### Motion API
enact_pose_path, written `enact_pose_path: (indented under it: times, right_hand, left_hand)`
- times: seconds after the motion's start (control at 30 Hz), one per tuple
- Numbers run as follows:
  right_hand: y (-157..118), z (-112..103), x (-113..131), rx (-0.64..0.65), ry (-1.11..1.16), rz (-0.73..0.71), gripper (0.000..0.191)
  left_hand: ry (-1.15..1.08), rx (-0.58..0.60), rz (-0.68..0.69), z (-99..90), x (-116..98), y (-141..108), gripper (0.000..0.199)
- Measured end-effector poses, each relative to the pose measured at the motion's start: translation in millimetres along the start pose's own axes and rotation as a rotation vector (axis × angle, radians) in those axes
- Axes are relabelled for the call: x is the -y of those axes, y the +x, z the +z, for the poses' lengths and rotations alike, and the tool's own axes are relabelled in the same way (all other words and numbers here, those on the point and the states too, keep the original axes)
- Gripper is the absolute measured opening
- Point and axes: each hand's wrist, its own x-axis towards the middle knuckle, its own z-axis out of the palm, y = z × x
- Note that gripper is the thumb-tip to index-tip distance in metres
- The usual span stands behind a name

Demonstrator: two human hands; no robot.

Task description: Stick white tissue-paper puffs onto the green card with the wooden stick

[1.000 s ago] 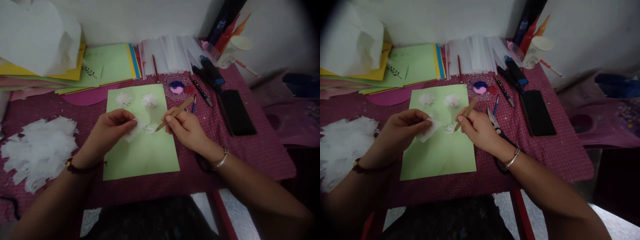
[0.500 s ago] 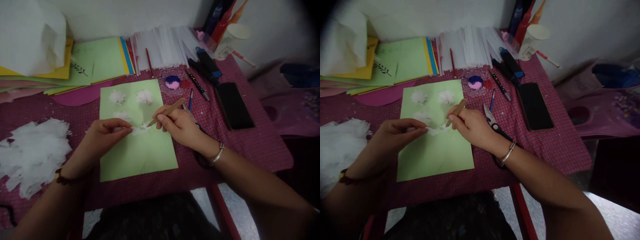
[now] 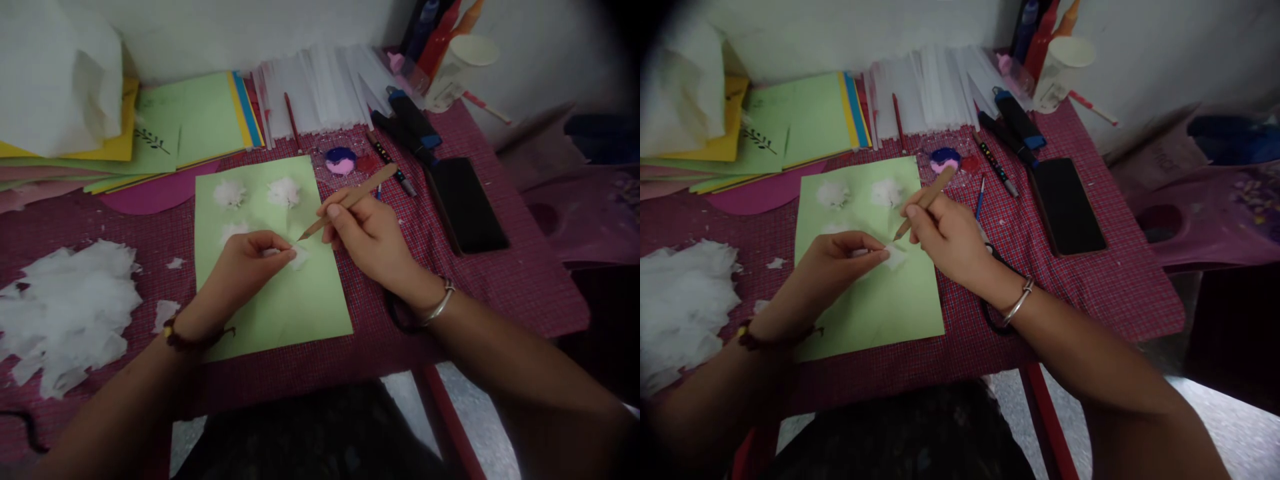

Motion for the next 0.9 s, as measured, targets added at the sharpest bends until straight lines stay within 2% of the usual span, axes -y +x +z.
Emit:
enact_pose_path:
  times: [0.1,0.37,0.47,0.6,0.73,0.9]
  right_hand:
    - [-2.1,-3.3,3.0,-0.044,-0.006,0.024,0.025]
    - [-3.6,3.3,3.0,0.075,-0.161,-0.190,0.021]
    - [-3.0,4.3,2.0,0.122,-0.200,-0.208,0.022]
    - [-3.2,3.8,2.7,0.160,-0.246,-0.213,0.025]
    - [-3.6,4.4,1.2,0.174,-0.252,-0.231,0.023]
    - [-3.9,6.3,-1.4,0.199,-0.224,-0.244,0.024]
  left_hand:
    - [0.067,-0.052,0.028,3.1,4.3,2.8,0.007]
    - [0.207,-0.085,0.091,7.5,2.6,-1.7,0.009]
    - [0.189,-0.096,0.074,6.2,3.7,-1.9,0.009]
    - [-0.038,-0.095,0.027,-2.0,7.5,-2.9,0.019]
    - [-0.389,-0.043,-0.166,-13.5,9.3,-6.5,0.019]
    - [-0.555,-0.055,-0.275,-18.0,10.2,-8.9,0.019]
